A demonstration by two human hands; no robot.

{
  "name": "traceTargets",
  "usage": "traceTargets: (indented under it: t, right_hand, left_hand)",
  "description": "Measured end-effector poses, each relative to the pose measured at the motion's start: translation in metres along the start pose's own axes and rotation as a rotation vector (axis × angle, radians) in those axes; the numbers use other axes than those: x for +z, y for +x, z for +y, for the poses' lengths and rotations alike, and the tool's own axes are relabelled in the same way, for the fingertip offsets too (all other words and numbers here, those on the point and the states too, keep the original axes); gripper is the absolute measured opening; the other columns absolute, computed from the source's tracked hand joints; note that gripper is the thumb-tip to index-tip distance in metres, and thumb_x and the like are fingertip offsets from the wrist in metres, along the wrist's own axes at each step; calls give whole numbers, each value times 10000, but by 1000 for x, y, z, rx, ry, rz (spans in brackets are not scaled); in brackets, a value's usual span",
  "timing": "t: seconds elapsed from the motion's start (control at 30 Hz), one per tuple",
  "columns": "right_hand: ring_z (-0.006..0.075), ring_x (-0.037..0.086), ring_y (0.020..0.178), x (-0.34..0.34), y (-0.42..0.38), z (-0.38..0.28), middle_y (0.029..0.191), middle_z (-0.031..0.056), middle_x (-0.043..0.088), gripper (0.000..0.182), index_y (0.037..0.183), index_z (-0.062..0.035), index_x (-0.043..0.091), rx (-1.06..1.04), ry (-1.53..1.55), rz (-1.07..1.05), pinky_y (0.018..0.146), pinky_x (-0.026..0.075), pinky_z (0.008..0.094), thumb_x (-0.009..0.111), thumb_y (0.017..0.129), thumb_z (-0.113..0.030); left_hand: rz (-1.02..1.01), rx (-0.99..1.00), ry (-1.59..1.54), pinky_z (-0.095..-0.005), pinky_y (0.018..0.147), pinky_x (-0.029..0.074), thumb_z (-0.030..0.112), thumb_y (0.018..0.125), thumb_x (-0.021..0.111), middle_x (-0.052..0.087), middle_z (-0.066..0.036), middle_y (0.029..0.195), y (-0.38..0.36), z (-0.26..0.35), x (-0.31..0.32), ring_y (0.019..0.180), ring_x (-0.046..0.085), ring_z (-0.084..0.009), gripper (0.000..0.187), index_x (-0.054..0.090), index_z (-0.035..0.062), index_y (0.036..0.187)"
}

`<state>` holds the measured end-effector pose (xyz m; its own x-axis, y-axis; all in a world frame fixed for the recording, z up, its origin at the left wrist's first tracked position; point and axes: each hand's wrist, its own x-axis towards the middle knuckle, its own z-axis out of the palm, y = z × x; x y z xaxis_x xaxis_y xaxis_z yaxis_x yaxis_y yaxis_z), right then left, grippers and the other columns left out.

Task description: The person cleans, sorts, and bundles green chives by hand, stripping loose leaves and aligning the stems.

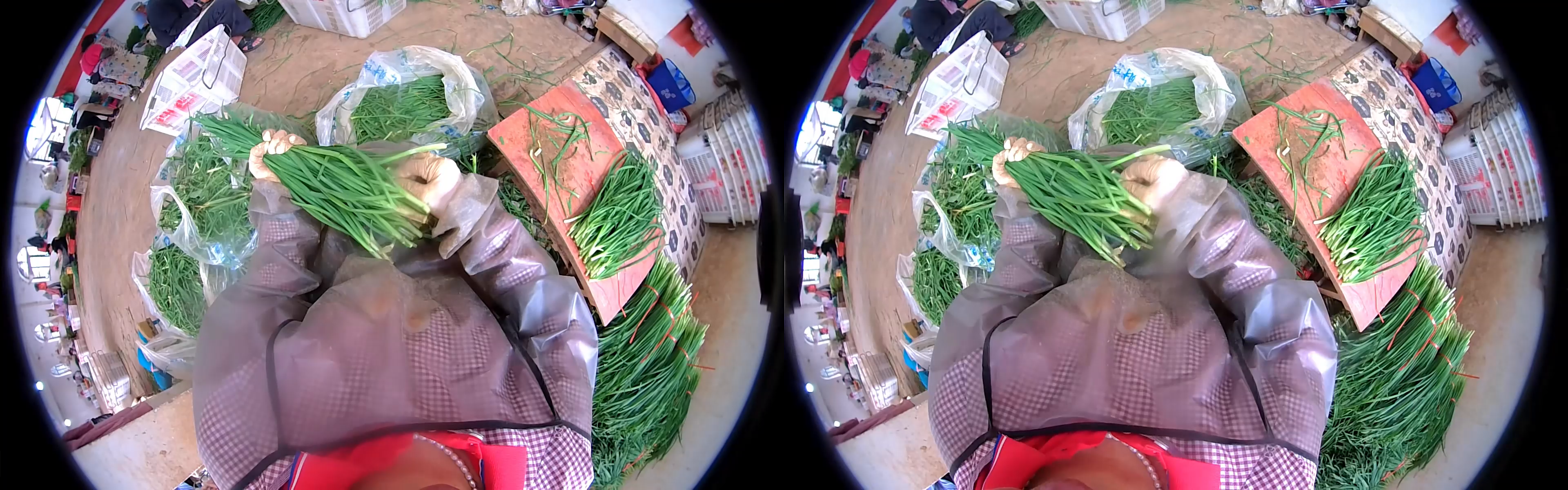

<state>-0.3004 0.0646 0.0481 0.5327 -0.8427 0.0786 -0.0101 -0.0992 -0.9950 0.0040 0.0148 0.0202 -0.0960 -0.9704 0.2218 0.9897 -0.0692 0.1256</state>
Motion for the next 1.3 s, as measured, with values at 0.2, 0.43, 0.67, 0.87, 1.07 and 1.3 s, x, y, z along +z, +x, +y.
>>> traceTargets:
  t: [0.2,0.43,0.67,0.87,1.07,1.3]
  right_hand:
    - [115,542,607,-48,-26,3,678,59,613,177,820,-3,663,-45,488,141,573,418,253,658,793,-178]
    - [133,615,801,-96,-65,-13,855,112,676,298,994,22,673,82,54,-109,724,491,270,618,887,-252]
    - [191,584,982,-11,-42,-7,1115,152,621,389,1164,1,578,197,105,27,878,448,302,651,862,-233]
    - [142,606,759,-71,-58,14,809,29,680,194,1028,-19,655,177,691,-60,733,476,267,573,894,-133]
    - [123,593,697,-12,-26,-28,791,60,634,361,1203,-126,607,-203,-667,-8,640,493,265,606,843,-96]
    - [89,393,375,-40,-49,-16,503,-11,457,248,840,-37,595,85,508,184,343,276,243,503,942,-243]
  left_hand:
    - [74,32,-46,-339,906,376,69,739,531,399,30,685,1,7,0,628,396,-109,125,496,71,860]
    - [210,169,207,-360,956,372,69,713,550,331,23,599,9,35,-44,570,353,-122,67,493,72,747]
    - [-22,137,428,-363,951,380,91,791,472,382,-1,619,18,41,-77,604,390,-149,139,457,90,652]
    - [488,378,483,-369,882,428,38,784,419,334,6,537,12,25,-56,535,352,-155,234,378,121,569]
    - [385,146,307,-390,875,431,95,785,468,377,-23,538,22,21,-47,544,405,-194,204,399,98,592]
    - [539,225,340,-423,879,431,96,748,505,397,-27,545,19,30,-60,557,434,-217,187,401,103,592]
